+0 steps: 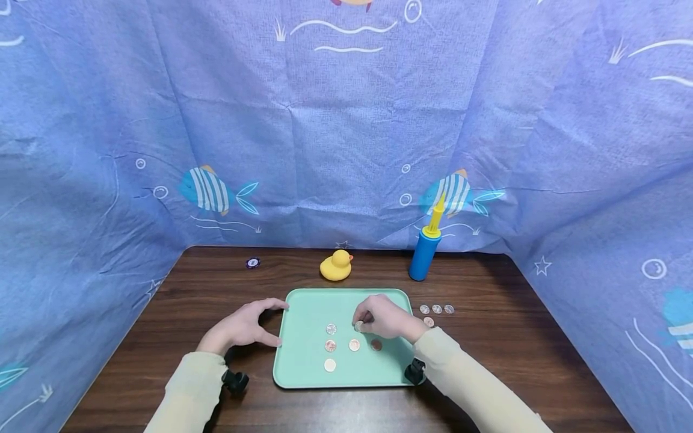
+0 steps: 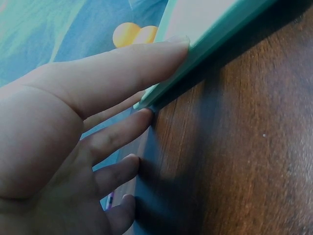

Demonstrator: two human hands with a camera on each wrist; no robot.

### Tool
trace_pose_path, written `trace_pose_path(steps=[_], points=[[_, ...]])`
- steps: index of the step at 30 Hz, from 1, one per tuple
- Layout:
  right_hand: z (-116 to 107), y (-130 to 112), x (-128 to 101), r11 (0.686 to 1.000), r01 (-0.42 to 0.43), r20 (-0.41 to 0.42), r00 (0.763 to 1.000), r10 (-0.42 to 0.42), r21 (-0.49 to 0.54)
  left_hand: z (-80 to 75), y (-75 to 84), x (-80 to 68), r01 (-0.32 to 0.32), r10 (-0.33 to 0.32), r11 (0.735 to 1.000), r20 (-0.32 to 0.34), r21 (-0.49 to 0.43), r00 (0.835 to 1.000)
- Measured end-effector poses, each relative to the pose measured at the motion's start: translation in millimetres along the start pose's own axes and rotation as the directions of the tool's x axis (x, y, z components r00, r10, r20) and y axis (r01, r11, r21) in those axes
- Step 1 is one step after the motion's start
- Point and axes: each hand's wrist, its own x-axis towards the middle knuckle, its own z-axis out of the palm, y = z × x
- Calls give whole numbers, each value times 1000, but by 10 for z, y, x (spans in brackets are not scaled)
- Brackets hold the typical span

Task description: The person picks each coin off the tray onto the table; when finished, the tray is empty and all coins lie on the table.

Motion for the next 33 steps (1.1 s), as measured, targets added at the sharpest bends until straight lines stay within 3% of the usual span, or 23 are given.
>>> trace_pose_path(steps=[11, 33], points=[[-55, 20, -79, 1000, -16, -35, 999, 16, -11, 0, -10, 4, -3, 3, 1000, 1, 1, 1000], [-385, 477, -582, 967, -78, -81, 992, 101, 242, -6, -19, 20, -23, 23, 1000, 4, -4, 1000]])
